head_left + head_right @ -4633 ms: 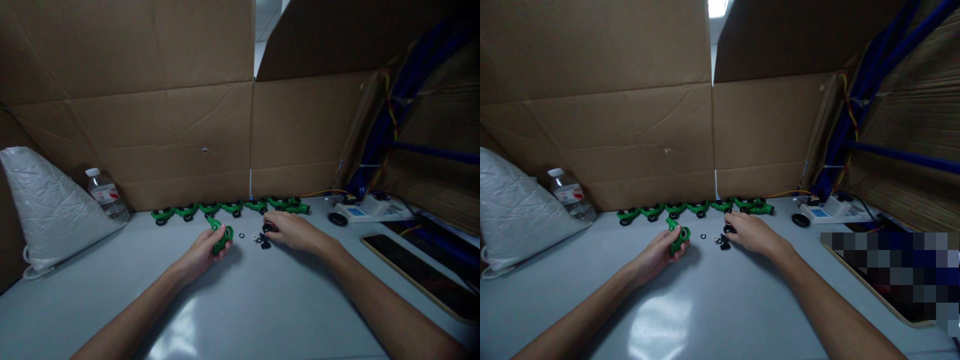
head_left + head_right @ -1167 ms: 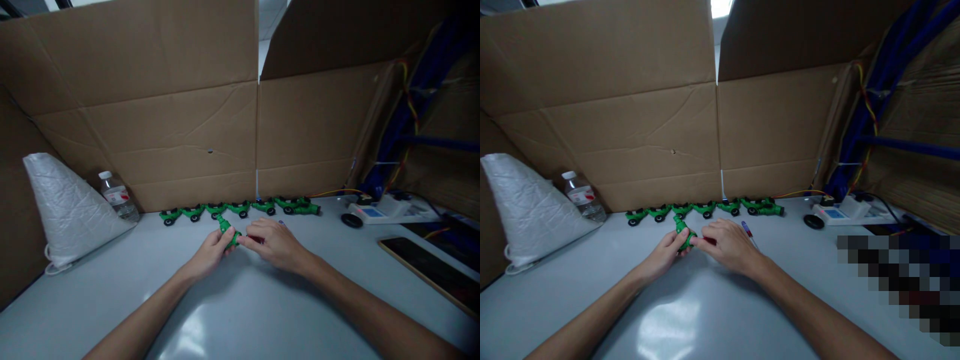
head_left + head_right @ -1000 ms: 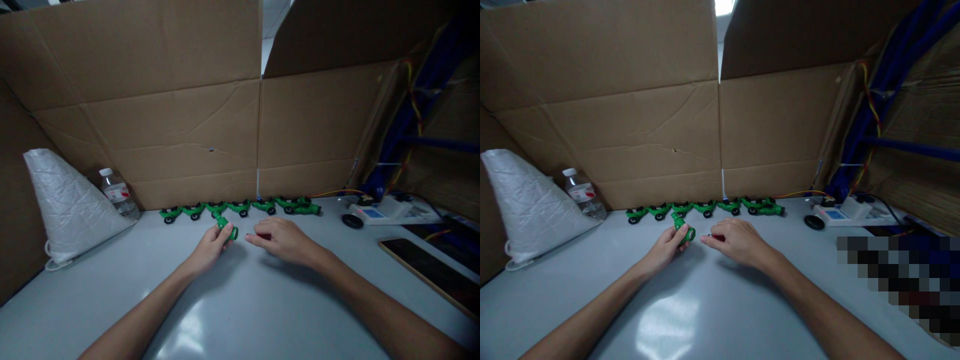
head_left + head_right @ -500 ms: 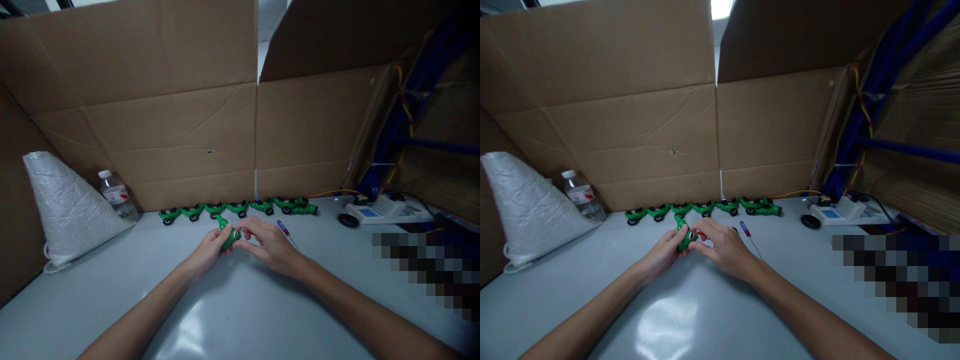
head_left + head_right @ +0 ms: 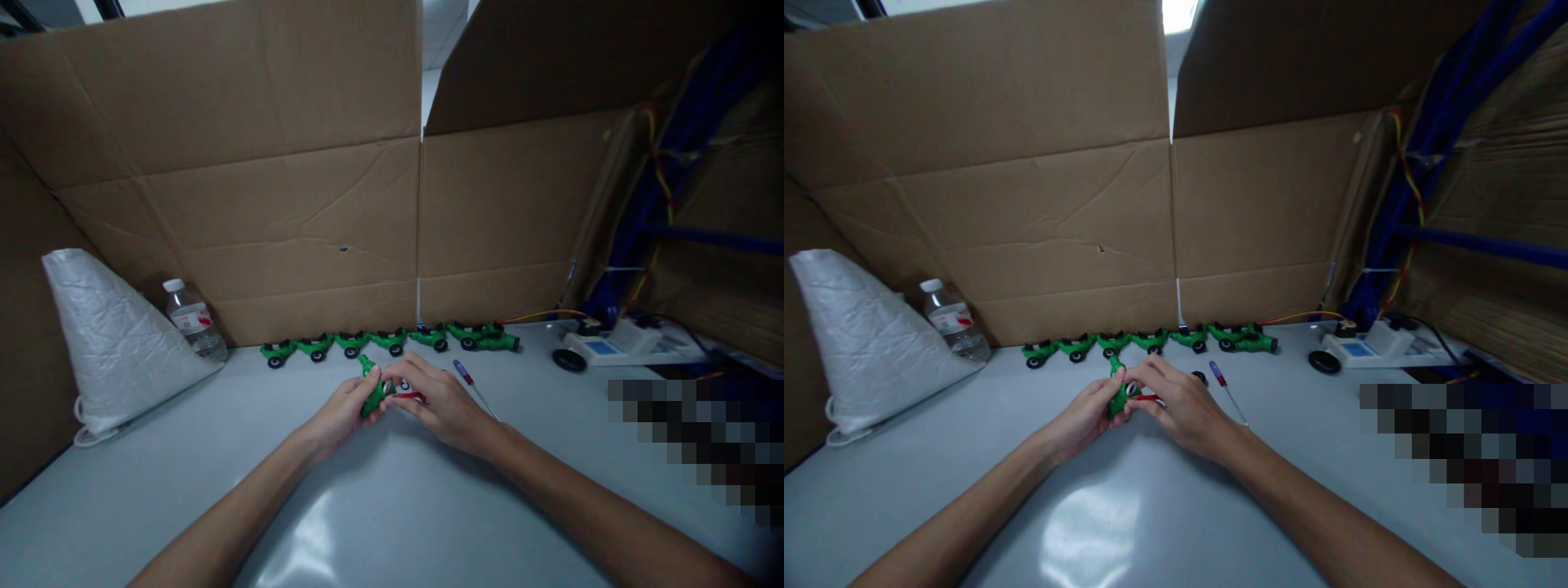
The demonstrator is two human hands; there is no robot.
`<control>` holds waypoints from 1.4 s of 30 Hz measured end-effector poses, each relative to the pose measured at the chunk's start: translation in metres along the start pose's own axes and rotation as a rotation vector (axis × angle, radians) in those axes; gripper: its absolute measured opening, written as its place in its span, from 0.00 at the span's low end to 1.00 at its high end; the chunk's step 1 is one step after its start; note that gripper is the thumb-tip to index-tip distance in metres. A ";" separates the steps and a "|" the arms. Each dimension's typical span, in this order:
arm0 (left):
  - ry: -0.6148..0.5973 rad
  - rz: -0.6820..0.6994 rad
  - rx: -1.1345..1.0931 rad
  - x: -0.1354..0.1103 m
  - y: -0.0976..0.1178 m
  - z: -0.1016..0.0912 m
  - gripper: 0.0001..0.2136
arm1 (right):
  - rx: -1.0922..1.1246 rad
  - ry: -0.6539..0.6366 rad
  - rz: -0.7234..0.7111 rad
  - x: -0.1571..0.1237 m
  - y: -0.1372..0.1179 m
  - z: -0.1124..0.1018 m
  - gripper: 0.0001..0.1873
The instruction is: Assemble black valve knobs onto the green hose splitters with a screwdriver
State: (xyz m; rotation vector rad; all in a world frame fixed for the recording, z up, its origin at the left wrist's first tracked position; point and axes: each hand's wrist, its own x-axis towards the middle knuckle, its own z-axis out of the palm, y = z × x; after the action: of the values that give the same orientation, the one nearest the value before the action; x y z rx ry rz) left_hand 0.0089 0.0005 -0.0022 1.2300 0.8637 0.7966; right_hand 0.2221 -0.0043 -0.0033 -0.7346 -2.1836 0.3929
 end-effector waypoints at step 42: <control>0.086 0.153 0.196 0.007 -0.007 -0.018 0.26 | -0.218 -0.184 0.175 -0.007 0.043 -0.051 0.09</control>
State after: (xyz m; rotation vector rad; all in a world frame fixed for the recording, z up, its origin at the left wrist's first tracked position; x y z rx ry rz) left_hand -0.0037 0.0135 -0.0121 1.4562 0.9433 0.9089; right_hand 0.2804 0.0275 0.0042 -1.0508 -2.3680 0.3246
